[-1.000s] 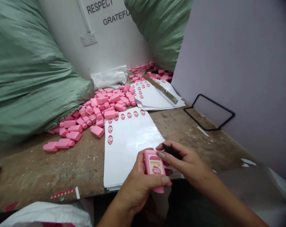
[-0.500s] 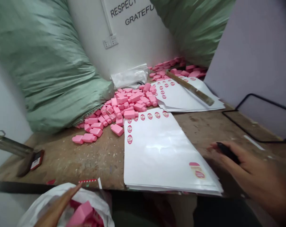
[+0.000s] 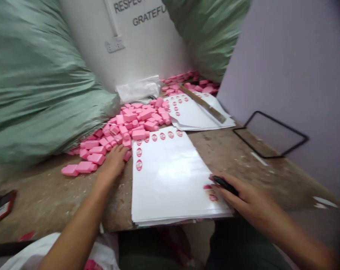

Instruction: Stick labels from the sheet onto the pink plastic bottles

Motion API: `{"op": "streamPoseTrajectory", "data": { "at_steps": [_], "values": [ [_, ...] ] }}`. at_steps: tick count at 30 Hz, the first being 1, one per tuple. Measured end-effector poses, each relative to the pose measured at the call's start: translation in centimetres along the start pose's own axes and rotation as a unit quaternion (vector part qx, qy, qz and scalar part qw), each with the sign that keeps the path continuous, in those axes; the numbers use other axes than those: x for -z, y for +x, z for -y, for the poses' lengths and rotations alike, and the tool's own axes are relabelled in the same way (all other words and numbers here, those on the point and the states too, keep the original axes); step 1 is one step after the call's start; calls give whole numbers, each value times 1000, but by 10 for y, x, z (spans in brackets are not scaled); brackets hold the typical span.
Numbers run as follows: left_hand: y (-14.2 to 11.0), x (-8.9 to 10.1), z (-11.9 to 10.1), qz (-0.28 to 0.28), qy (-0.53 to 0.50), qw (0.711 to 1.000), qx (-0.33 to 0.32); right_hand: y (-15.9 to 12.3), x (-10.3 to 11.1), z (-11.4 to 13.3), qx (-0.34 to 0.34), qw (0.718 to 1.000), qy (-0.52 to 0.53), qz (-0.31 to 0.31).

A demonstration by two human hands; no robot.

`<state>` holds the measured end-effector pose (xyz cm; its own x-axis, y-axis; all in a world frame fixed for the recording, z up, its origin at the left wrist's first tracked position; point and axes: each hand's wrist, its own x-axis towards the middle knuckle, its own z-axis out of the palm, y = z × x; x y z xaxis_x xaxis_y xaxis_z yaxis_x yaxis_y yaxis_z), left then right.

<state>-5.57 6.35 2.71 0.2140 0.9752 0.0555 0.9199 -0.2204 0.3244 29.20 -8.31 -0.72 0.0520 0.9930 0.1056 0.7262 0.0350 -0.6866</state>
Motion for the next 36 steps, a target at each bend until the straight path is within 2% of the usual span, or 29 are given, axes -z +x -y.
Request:
{"op": "streamPoseTrajectory", "data": {
  "at_steps": [2, 4, 5, 6, 7, 8, 9, 10, 11, 12, 13, 14, 17, 19, 23, 30, 33, 36],
  "values": [
    [-3, 1, 7, -27, -34, 999, 14, 1, 7, 5, -21, 999, 24, 27],
    [-11, 3, 4, -77, -71, 993, 47, 0, 10, 4, -39, 999, 23, 28],
    [-18, 4, -3, -109, -127, 983, 73, -1, 12, 3, -44, 999, 21, 20],
    [-25, 5, -14, -134, -220, 961, 102, -3, 13, 2, -48, 999, 20, 11],
    [-33, 5, -28, -142, -344, 919, 133, -4, 14, 2, -50, 998, 23, 4],
    [-41, 5, -45, -128, -486, 848, 167, -5, 15, 2, -50, 998, 30, 4],
    [-49, 4, -64, -89, -613, 761, 194, -7, 15, 3, -50, 998, 37, 8],
    [-56, 2, -84, -34, -702, 677, 220, -8, 16, 4, -49, 998, 40, 14],
    [-62, -2, -104, 16, -753, 612, 240, -9, 16, 5, -48, 998, 36, 21],
    [-67, -7, -122, 58, -782, 566, 253, -9, 15, 6, -46, 998, 25, 28],
    [-70, -13, -138, 95, -796, 538, 260, -10, 15, 6, -43, 998, 8, 34],
    [-73, -19, -152, 126, -801, 524, 261, -10, 14, 5, -40, 998, -12, 38],
    [-74, -39, -179, 201, -791, 520, 253, -11, 10, 1, -16, 997, -75, 34],
    [-71, -49, -186, 219, -780, 528, 255, -10, 7, -1, 17, 993, -116, 15],
    [-67, -56, -186, 229, -770, 537, 257, -10, 4, -2, 67, 984, -163, 7],
    [-68, -56, -185, 237, -763, 548, 248, -10, 2, 0, 85, 974, -209, -15],
    [-68, -57, -184, 239, -763, 549, 244, -9, 4, 0, 76, 977, -197, 4],
    [-67, -58, -181, 247, -767, 540, 244, -7, 5, -2, 35, 987, -154, 35]
  ]
}}
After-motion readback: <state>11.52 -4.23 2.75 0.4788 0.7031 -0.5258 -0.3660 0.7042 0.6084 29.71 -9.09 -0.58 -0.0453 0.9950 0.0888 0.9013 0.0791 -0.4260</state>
